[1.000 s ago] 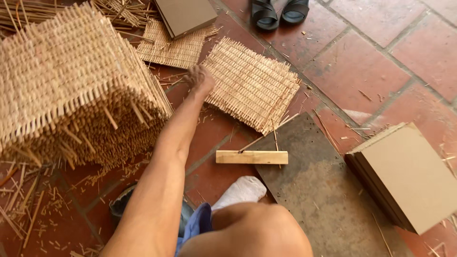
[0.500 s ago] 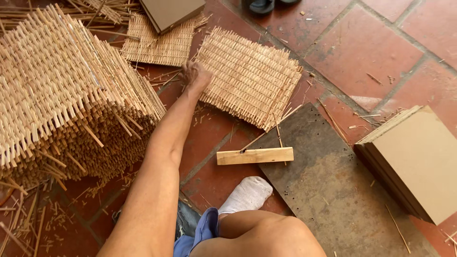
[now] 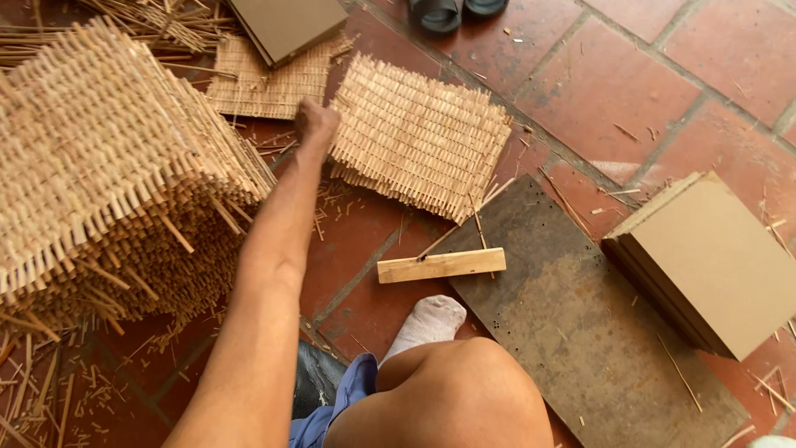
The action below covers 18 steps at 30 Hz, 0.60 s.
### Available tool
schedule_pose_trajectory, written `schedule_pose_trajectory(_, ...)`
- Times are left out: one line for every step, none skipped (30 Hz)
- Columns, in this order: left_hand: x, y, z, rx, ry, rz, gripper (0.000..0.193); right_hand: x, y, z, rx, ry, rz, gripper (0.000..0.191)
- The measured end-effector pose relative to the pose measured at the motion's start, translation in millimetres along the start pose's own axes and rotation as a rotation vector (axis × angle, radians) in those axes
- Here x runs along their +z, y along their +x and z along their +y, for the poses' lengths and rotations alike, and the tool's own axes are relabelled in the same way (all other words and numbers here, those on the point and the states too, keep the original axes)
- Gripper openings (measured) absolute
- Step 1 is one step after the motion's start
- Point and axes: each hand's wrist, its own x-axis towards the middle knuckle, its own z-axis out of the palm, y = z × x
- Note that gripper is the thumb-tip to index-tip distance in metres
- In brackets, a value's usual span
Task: The person applies adhesive to cardboard pieces using a paint roller, then places woven bamboo mats onto the adhesive. They press the mats down with a wooden block and stack the finished units.
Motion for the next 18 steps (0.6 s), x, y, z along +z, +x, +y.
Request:
schedule_pose_trajectory(-3,-1,8,-0.082,-0.055,-0.022,0.030,-1,2,-3,0.003,0.002,0.003,0.030)
schedule_pose_trajectory(-9,-3,17,-0.051,-0.021,-0.110,0.031,-3,3,-5,0.011,0.009,0.009,0.030)
schedule_pose_trajectory(-17,-4,29,-0.007,0.011,-0.197,0.033,-5,2,-4,0.017,0.025,0.023,0.030)
schedule_pose_trajectory(-21,-11,43,0.050,0.064,-0.216,0.035,-5,2,-3,0.020,0.038,0.037,0.031)
schedule_pose_trajectory(-23,-21,57,0.103,0.121,-0.239,0.039,-4,1,0,0.031,0.055,0.050,0.031)
schedule_pose_trajectory(-25,-35,69,0.171,0.044,-0.341,0.037,-6,-7,6,0.034,0.068,0.057,0.031)
schedule_pose_trajectory(-28,-51,82,0.241,-0.033,-0.444,0.034,-5,-14,11,0.043,0.089,0.075,0.032)
schedule_pose_trajectory(-32,-69,95,0.315,0.005,-0.494,0.026,-5,-24,20,0.051,0.105,0.089,0.032)
schedule_pose_trajectory(-37,-92,103,0.385,0.047,-0.549,0.019,-7,-39,35,0.060,0.133,0.107,0.032)
schedule_pose_trajectory(-40,-115,111,0.486,0.026,-0.604,0.018,-7,-55,47,0.063,0.160,0.128,0.033)
schedule_pose_trajectory(-39,-140,120,0.589,0.005,-0.670,0.017,-10,-61,56,0.060,0.196,0.154,0.033)
schedule_pose_trajectory(-42,-163,128,0.700,-0.019,-0.782,0.015,-12,-67,63,0.053,0.240,0.189,0.033)
schedule_pose_trajectory(-47,-185,135,0.811,-0.051,-0.899,0.014,-16,-67,65,0.022,0.305,0.225,0.034)
schedule_pose_trajectory(-54,-209,135,0.904,-0.072,-0.930,0.006,-22,-68,69,-0.005,0.363,0.261,0.034)
schedule_pose_trajectory(-58,-231,134,0.949,-0.136,-0.999,0.008,-31,-66,67,-0.032,0.410,0.276,0.034)
schedule_pose_trajectory(-61,-251,132,0.990,-0.200,-1.074,0.016,-38,-62,62,-0.061,0.450,0.266,0.033)
schedule_pose_trajectory(-52,-269,128,0.965,-0.281,-1.143,0.020,-48,-58,54,-0.012,0.518,0.261,0.030)
schedule_pose_trajectory(-43,-282,122,0.936,-0.360,-1.215,0.024,-59,-53,43,-0.100,0.603,0.198,0.036)
